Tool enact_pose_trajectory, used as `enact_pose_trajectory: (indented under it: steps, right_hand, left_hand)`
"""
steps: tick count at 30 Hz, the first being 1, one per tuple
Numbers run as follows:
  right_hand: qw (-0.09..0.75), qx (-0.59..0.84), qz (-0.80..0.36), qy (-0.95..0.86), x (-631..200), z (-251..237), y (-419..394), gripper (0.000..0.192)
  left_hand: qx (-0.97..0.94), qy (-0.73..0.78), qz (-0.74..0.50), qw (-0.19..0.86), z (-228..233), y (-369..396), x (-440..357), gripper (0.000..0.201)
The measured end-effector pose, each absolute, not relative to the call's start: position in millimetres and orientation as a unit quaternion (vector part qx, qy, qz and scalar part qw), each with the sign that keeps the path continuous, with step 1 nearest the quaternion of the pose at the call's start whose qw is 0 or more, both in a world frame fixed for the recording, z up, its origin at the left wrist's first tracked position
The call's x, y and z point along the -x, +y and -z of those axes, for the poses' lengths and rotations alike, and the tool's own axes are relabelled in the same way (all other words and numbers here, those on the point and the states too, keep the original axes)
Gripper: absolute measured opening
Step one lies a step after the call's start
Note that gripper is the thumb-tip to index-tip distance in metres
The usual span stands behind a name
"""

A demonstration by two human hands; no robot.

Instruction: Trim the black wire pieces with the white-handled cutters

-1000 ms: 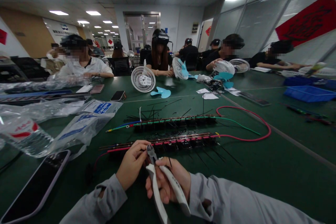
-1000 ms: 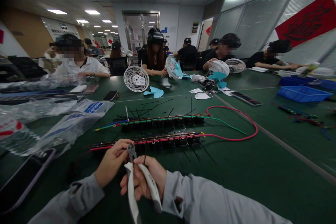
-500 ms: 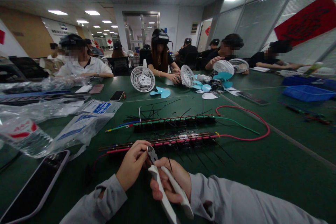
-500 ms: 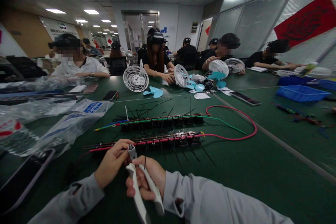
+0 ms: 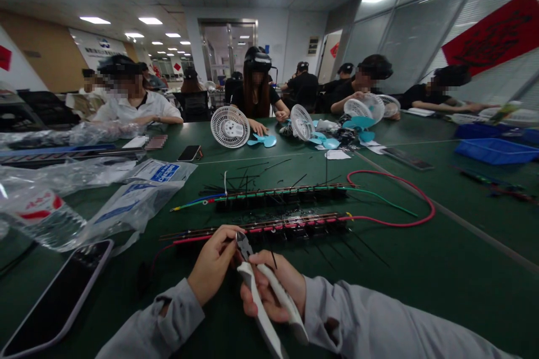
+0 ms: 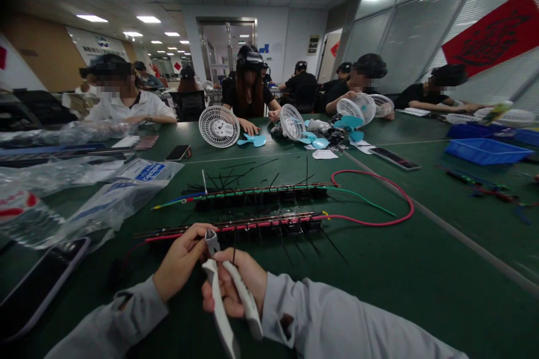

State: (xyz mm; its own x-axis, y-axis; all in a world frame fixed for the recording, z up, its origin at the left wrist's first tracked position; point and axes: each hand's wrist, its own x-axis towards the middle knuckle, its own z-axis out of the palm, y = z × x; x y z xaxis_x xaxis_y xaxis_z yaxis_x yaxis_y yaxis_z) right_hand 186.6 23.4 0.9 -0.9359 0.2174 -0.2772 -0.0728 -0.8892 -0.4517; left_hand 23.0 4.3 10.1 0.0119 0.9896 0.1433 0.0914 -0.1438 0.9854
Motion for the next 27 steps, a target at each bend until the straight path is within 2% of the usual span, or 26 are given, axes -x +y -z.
enact_pose_trajectory:
  steps: [6,8,10,14,27]
  right_hand:
    - [0.09,0.11,-0.961,-0.239,-184.8,-2.0,20.0,0.035]
    - [0.094,0.113,-0.96,-0.239,-185.3,-2.8,19.6,0.036]
    - [0.055,0.131,-0.961,-0.237,-186.3,-2.3,20.2,0.036]
    - [0.081,0.142,-0.961,-0.222,-187.7,-1.7,21.1,0.033]
    - [0.056,0.143,-0.959,-0.238,-187.8,-1.2,20.9,0.037]
  left_hand:
    - [-0.553,0.491,-0.512,0.437,-6.0,6.1,-20.9,0.016]
    - [-0.552,0.488,-0.513,0.44,-5.3,6.1,-20.6,0.016]
    - [-0.552,0.487,-0.512,0.443,-4.9,6.2,-20.5,0.017]
    - [-0.551,0.488,-0.51,0.445,-4.5,6.6,-20.5,0.017]
    - [-0.563,0.487,-0.506,0.436,-4.5,6.5,-19.6,0.017]
